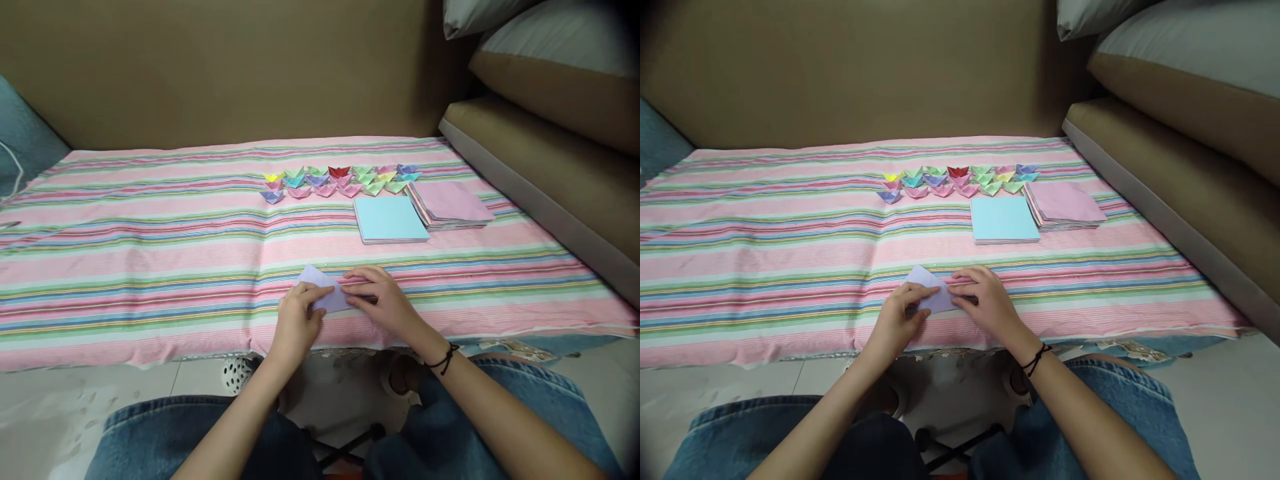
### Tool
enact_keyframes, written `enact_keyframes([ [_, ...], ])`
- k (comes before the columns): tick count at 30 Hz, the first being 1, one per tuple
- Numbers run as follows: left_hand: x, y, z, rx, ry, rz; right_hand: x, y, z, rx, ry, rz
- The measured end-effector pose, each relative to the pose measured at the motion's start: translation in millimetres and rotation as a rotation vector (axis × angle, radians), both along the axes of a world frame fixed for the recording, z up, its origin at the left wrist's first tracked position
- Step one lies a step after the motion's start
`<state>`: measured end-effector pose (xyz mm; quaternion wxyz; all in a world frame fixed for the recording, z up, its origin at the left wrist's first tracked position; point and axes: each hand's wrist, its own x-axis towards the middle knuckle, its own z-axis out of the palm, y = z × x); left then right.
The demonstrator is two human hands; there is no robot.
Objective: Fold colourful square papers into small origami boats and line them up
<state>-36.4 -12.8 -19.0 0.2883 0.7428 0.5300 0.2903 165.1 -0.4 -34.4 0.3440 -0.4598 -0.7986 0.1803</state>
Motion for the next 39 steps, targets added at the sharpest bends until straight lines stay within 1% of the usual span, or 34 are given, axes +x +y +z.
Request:
enact_keyframes([
  [2,-1,-5,2.7,0.019,0.03,-0.011,0,0,-0.1,-0.001,0.003,0.004],
  [4,-2,-13,4.7,0.083,0.097,-0.032,0,1,-0.2,-0.003,0.006,0.005],
  [6,-1,-25,4.6,0.211,0.218,-0.063,0,1,-0.2,-0.006,0.01,0.001],
  [9,4,-40,-1.2,0.419,0.399,-0.233,-1,0,-0.3,0.0,0.017,-0.007],
  [10,7,-43,-4.3,0.49,0.459,-0.264,-1,0,-0.3,0.002,0.018,-0.011],
  [12,14,-48,-10.3,0.581,0.568,-0.271,-1,0,-0.3,0.002,0.016,-0.011],
  [14,21,-51,-14.4,0.596,0.632,-0.225,-1,0,-0.2,0.001,0.013,-0.008],
  [16,26,-52,-15.7,0.577,0.659,-0.185,-1,-1,0.2,0.0,0.013,-0.006],
  [21,31,-51,-13.0,0.507,0.684,-0.143,-1,-1,0.3,0.003,0.016,-0.012],
  [25,30,-50,-13.3,0.493,0.698,-0.139,-2,-1,-0.5,0.011,0.017,-0.007],
  [28,29,-52,-14.8,0.557,0.707,-0.123,-1,-1,-0.4,0.017,0.015,-0.006],
  [32,22,-56,-12.5,0.626,0.753,-0.054,-1,-2,0.0,0.013,0.014,-0.006],
  [35,14,-58,-7.9,0.627,0.768,-0.026,-1,-2,0.2,0.005,0.016,-0.001],
  [39,5,-56,-2.3,0.587,0.734,-0.01,-1,-1,0.5,0.0,0.019,0.006],
])
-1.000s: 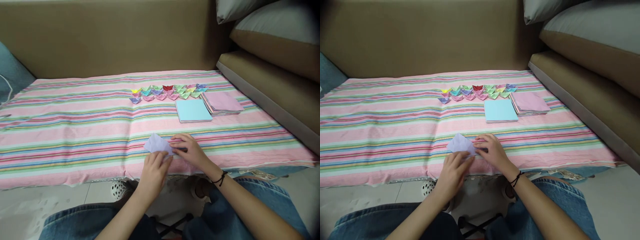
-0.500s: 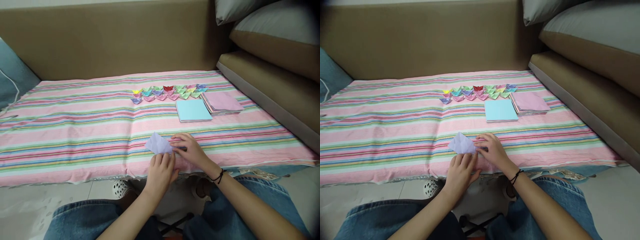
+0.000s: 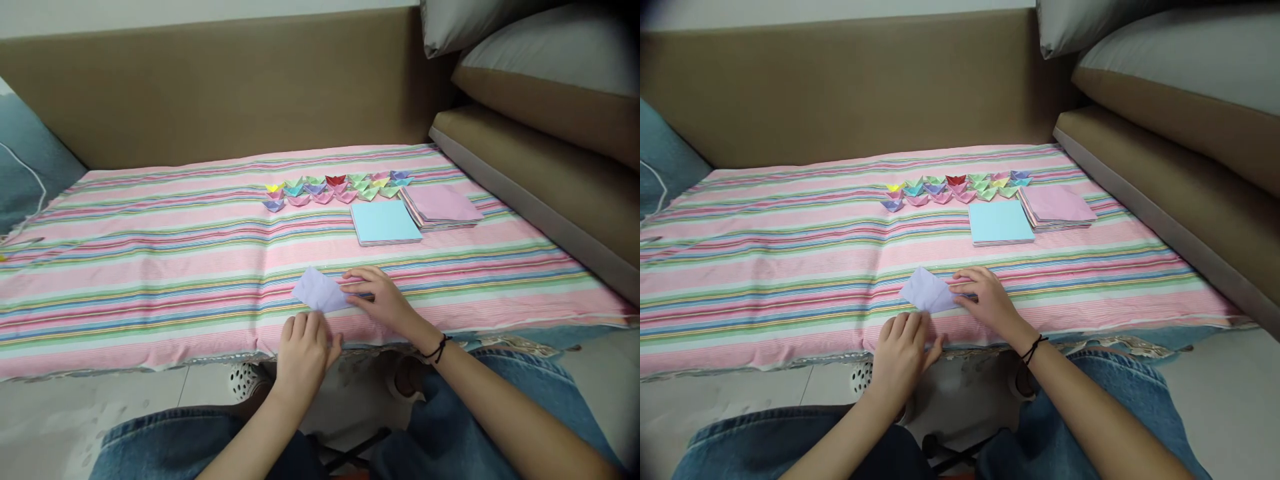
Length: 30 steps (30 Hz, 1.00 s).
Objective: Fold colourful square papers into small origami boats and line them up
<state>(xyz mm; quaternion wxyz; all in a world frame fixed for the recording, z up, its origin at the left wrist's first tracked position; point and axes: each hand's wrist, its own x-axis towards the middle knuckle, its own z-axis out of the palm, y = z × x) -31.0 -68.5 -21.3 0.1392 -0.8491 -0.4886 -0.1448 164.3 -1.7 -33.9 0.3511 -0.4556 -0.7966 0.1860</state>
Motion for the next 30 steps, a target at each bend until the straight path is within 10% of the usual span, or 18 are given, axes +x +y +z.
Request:
enact_keyframes([
  [20,-19,39,11.3,0.036,-0.049,-0.301,-4,-9,15.1,0.23,-0.22,0.132],
  [30,-14,40,46.6,-0.472,-0.825,-0.247,-16,-23,50.0,0.089,0.215,0.118],
])
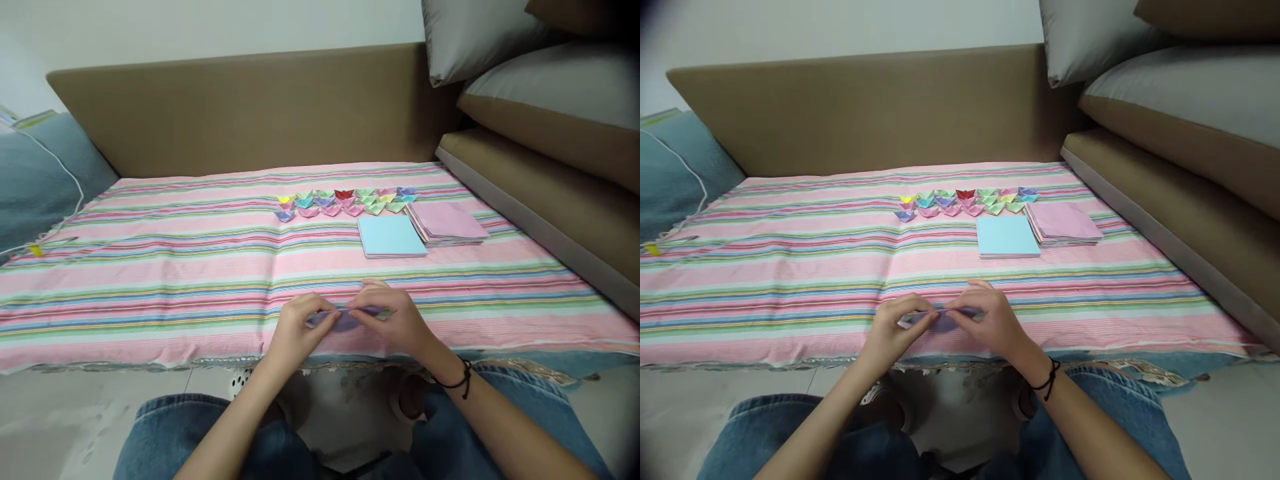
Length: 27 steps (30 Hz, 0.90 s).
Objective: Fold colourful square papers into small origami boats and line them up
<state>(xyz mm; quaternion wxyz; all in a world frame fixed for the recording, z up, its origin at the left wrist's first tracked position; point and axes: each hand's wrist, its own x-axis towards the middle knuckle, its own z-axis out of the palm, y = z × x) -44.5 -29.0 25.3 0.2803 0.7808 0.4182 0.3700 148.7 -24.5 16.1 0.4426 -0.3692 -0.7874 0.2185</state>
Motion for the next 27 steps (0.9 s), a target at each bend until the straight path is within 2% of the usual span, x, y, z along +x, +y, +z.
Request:
enact_keyframes([
  [3,2,-1,7.4,-0.251,-0.141,-0.034,-1,-3,5.8,-0.157,0.094,0.04],
  [6,6,-2,6.6,-0.334,-0.203,0.024,-2,-4,6.2,-0.255,0.14,0.048],
  [11,9,-3,2.7,-0.329,-0.189,0.007,-2,-5,3.4,-0.239,0.103,0.033],
  [18,11,-4,-0.7,-0.251,-0.032,-0.02,-2,-4,2.0,-0.151,0.001,0.035],
  [27,6,-1,8.3,-0.273,-0.083,0.004,12,0,5.6,-0.27,0.062,-0.038],
])
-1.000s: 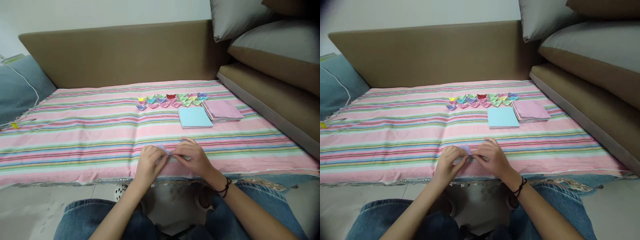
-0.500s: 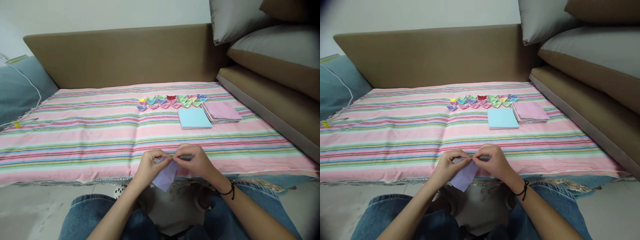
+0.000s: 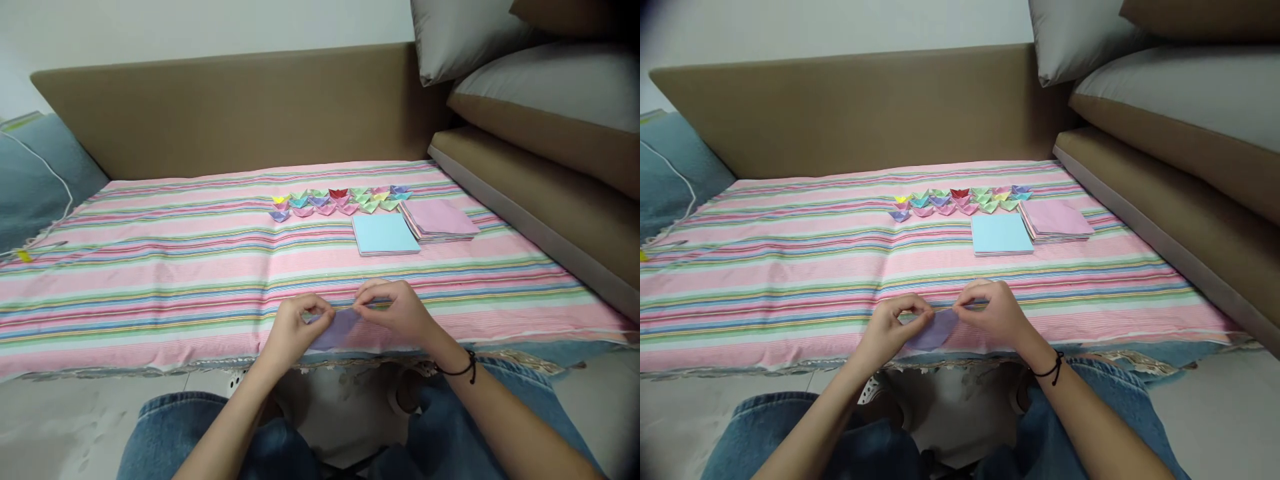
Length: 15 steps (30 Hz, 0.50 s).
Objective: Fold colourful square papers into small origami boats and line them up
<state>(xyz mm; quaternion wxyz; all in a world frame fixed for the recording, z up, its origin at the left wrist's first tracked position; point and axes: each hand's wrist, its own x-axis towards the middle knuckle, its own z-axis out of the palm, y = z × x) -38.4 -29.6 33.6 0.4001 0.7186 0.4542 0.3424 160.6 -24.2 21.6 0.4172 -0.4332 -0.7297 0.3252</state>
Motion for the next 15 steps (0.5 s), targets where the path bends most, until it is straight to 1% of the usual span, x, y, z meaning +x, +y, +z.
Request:
enact_keyframes([
  [6,-2,4,3.7,-0.116,-0.031,0.011,13,4,6.6,-0.15,0.03,0.015],
  [8,-3,6,4.6,-0.135,-0.018,0.017,15,4,8.0,-0.177,0.04,0.019],
  [11,-3,9,4.3,-0.096,0.06,-0.003,16,4,8.1,-0.177,0.025,0.024],
  [15,2,7,-0.5,0.012,0.118,-0.114,10,2,4.1,-0.129,-0.019,0.08],
])
